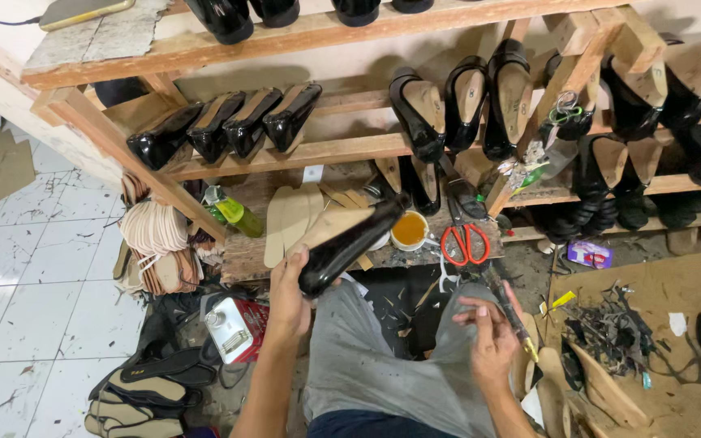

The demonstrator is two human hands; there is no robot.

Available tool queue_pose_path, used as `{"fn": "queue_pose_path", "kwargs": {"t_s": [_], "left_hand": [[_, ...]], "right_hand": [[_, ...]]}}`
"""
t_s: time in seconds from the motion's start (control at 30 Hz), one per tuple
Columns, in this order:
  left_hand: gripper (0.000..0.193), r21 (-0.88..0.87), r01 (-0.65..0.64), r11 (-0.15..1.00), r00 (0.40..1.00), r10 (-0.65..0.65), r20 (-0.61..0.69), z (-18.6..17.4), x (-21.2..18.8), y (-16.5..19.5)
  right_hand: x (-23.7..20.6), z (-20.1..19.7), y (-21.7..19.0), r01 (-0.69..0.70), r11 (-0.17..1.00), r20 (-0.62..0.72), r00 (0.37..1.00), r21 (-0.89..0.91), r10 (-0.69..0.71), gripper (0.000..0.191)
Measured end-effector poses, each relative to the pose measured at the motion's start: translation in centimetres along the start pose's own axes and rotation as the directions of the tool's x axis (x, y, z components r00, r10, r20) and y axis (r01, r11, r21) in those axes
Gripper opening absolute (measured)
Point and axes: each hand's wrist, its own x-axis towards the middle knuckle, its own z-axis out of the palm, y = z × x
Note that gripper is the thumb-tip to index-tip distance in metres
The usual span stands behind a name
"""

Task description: The person applies glue to the sole of a black high-heeled shoe using a brush. They repeatedly dip the brush into a container of glue and spread it along the shoe's sole, then place the shoe on a shelf and pick up another shoe to continue the process.

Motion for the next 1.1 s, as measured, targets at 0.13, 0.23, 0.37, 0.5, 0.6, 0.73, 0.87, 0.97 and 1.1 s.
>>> {"fn": "queue_pose_path", "kwargs": {"t_s": [0.13,0.23,0.37,0.5,0.6,0.73,0.87,0.97,1.1], "left_hand": [[0.036,0.104,0.215,0.971,0.973,-0.222,0.060,-0.7,-5.4,1.5],[0.039,0.116,0.322,0.940,0.927,-0.338,0.163,0.1,-7.8,3.2],[0.050,-0.050,0.321,0.946,0.933,-0.307,0.188,1.5,-9.3,5.6],[0.033,0.090,0.137,0.986,0.942,-0.158,0.295,4.9,-10.6,2.6],[0.024,0.237,0.118,0.964,0.978,-0.155,0.142,5.2,-12.1,-0.9],[0.019,0.159,0.112,0.981,0.960,-0.148,0.236,3.8,-10.6,-4.8],[0.033,-0.386,0.606,0.695,0.795,-0.548,0.261,4.1,-10.9,-7.9],[0.044,-0.544,0.650,0.531,0.760,-0.445,0.473,4.1,-13.1,-8.9],[0.058,-0.596,0.630,0.498,0.777,-0.399,0.487,3.6,-12.9,-8.6]], "right_hand": [[1.4,1.1,-2.6,0.405,0.910,0.287,0.886,-0.091,-0.365,0.102],[2.3,1.5,-4.2,0.518,0.853,0.465,0.773,-0.071,-0.431,0.138],[1.0,3.6,-6.7,0.389,0.905,0.420,0.802,0.173,-0.425,0.140],[-3.8,6.8,-9.5,0.459,0.858,0.196,0.842,0.229,-0.503,0.128],[-6.1,5.8,-11.1,-0.124,0.922,0.355,0.935,0.367,-0.016,0.129],[-5.3,4.9,-11.3,-0.092,0.981,0.309,0.950,0.173,0.035,0.132],[-5.1,5.9,-11.0,0.031,0.976,0.301,0.949,0.217,-0.097,0.126],[-5.2,6.0,-10.3,0.188,0.979,0.192,0.961,0.081,-0.201,0.122],[-2.7,2.4,-7.8,0.016,0.999,-0.061,0.998,0.029,-0.014,0.076]]}}
